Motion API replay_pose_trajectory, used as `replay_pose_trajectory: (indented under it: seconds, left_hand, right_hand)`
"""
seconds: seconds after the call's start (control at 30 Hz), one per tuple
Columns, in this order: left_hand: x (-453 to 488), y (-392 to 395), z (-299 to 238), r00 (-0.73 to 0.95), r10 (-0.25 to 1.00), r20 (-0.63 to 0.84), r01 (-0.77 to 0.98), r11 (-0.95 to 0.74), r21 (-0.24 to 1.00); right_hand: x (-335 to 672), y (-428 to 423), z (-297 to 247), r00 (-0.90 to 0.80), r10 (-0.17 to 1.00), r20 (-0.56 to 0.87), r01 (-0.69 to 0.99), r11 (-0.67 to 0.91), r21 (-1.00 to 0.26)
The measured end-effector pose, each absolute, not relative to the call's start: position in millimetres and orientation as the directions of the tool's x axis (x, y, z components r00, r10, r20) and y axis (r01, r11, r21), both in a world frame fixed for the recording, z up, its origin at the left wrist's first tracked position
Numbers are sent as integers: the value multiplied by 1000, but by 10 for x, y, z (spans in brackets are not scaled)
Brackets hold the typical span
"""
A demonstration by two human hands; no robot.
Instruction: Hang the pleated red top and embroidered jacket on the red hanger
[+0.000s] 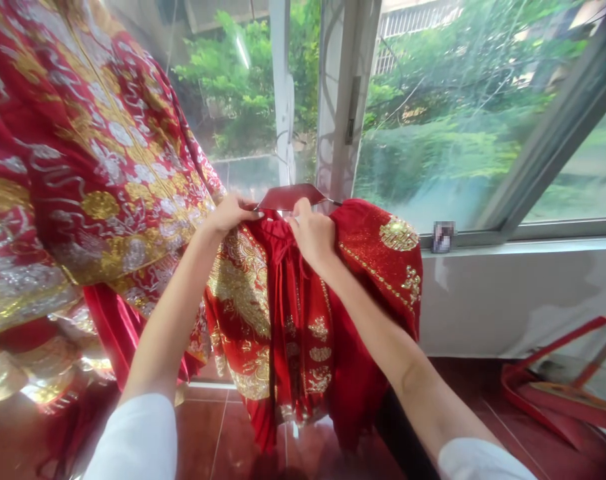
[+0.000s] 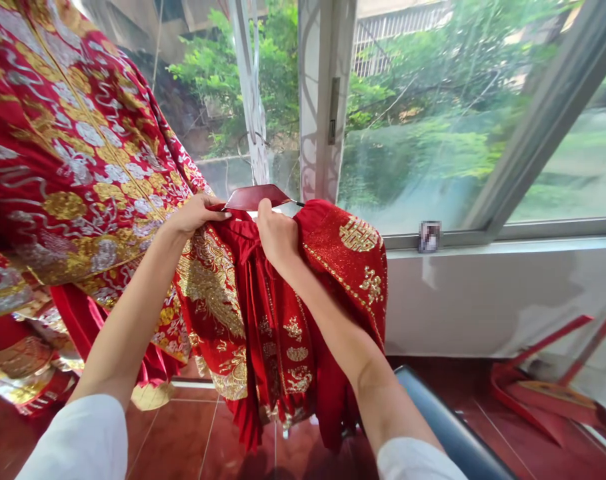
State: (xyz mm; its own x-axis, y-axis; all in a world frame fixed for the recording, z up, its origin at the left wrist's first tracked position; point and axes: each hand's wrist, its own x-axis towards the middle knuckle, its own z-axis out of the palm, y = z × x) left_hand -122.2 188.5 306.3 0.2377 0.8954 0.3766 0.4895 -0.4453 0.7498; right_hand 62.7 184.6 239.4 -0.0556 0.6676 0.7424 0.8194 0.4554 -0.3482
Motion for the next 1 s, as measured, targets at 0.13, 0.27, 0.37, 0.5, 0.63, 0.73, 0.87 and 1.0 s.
replay_pose_trajectory:
  seconds: [0.13, 0.27, 0.37, 0.5, 0.63, 0.73, 0.87, 1.0]
  left_hand:
    - [-1225, 1900, 3039, 236, 885, 401, 480, -465, 744]
    - [-1222, 1930, 3018, 215, 891, 400, 474, -453, 755]
    - [-1221, 1924, 3026, 218, 890, 400, 498, -454, 739]
    - [-1082, 1803, 3065, 214, 864, 456, 756, -442, 483]
    - [-717, 1657, 3084, 240, 759, 605, 952, -305, 5]
    - [-470, 1648, 3050, 242, 752, 614, 970, -199, -138]
    - [-383, 1718, 2972, 193, 727, 659, 978, -93, -184]
    - [-440, 1777, 2924, 189, 703, 685, 980, -90, -177]
  right_hand:
    - [577, 1805, 2457, -59, 705, 707, 773, 480, -415]
    - [527, 1796, 2447, -81, 740, 668, 754, 484, -445]
    - [511, 1820, 2414, -54, 721, 691, 729, 501, -466]
    - [501, 1885, 2361, 80, 676, 733, 626, 538, -565]
    - [469, 1936, 2332, 157, 641, 752, 568, 564, -600]
    - [478, 1881, 2345, 169, 651, 740, 590, 534, -606]
    - [739, 1686, 2500, 98, 621, 778, 629, 567, -532]
    - [1234, 1754, 2900, 189, 536, 823, 755, 457, -470]
